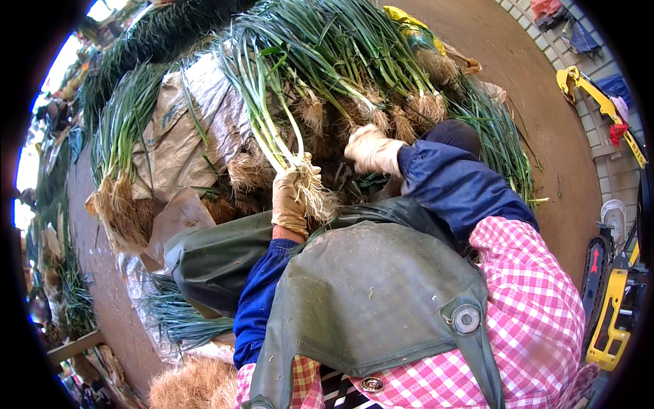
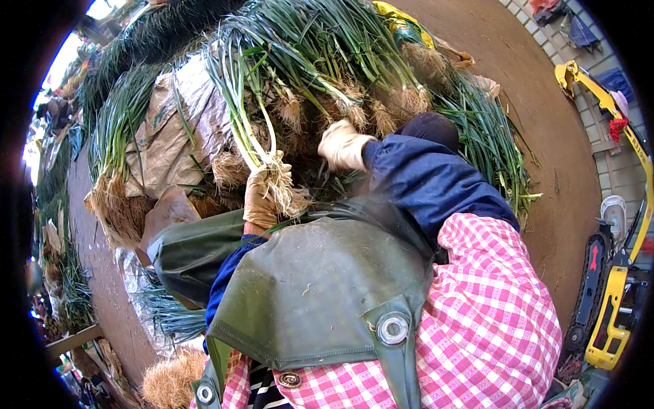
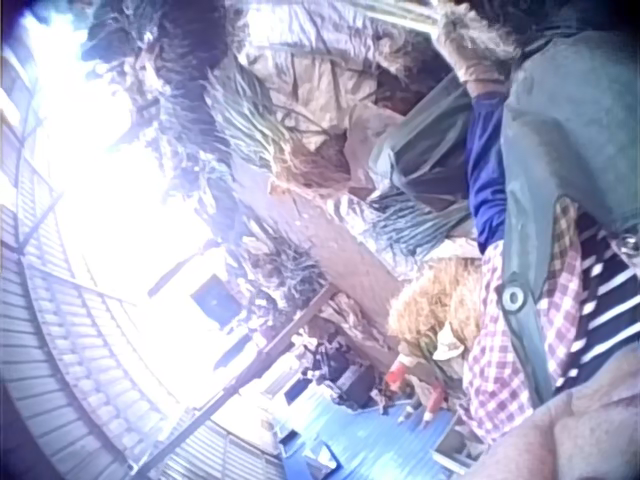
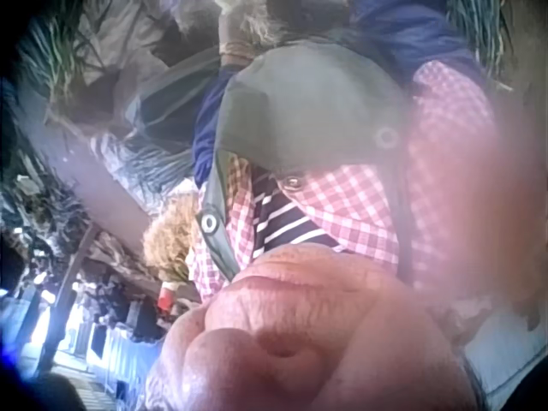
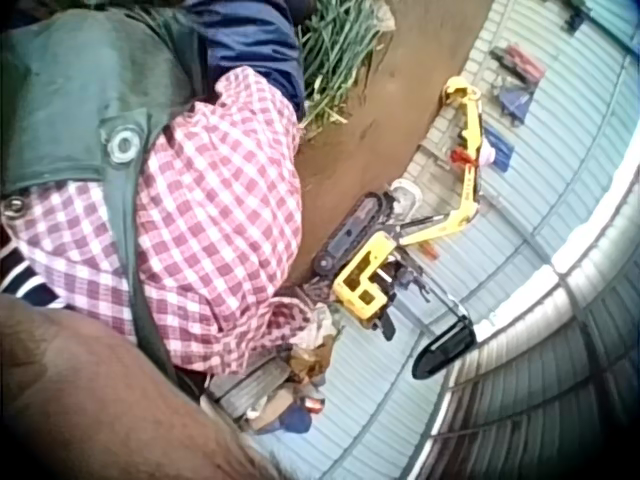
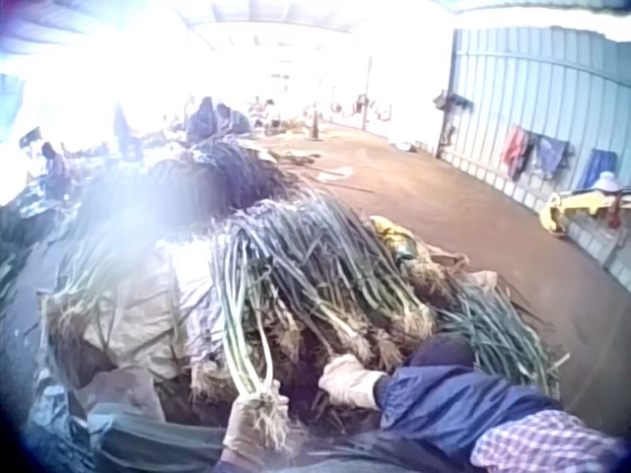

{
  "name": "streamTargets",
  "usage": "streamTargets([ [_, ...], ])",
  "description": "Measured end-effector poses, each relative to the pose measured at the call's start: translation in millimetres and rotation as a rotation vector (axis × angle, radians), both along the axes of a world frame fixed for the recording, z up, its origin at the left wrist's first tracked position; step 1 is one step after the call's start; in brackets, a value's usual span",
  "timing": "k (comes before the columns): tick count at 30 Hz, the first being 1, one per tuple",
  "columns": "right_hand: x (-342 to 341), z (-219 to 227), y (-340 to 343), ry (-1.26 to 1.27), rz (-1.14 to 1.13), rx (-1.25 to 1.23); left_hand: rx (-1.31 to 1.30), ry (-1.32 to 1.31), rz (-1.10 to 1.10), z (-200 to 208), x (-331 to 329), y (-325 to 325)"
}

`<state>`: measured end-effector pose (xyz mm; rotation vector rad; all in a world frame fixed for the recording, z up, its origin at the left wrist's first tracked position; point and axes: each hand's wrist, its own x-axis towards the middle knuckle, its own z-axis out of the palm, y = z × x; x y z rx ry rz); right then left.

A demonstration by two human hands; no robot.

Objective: The person sorts green onions by hand, picking up bunches from a pile, removing damaged leaves, and placing them into sorted stacks.

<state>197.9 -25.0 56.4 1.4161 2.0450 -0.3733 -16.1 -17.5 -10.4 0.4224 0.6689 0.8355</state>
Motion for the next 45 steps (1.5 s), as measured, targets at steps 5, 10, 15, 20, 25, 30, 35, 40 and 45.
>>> streamTargets([
  [5,-7,-24,22,1.381,-0.989,-0.378,-0.008,-0.045,-0.003,6,2,-6],
  [10,-33,-60,31,1.612,-0.887,-0.214,-0.080,-0.140,-0.030,-9,7,-1],
  [15,-42,-26,2,1.164,-0.652,0.258,-0.175,-0.296,0.074,5,7,-9],
  [20,-68,-16,-28,0.834,-0.510,0.288,-0.113,-0.160,-0.004,-5,16,0],
  [25,-59,-15,-31,0.889,-0.510,0.053,-0.056,-0.200,-0.073,7,15,0],
  [30,-52,-39,-38,1.461,-1.036,-0.494,-0.005,-0.126,-0.009,22,16,-2],
  [35,-14,-118,-21,0.884,-0.925,-0.408,-0.027,-0.362,0.065,48,14,7],
  [40,-29,-13,56,1.096,-0.937,0.441,-0.132,-0.378,0.025,26,3,3],
  [45,-54,-45,129,0.964,-0.763,0.376,-0.216,-0.341,-0.015,46,4,-7],
])
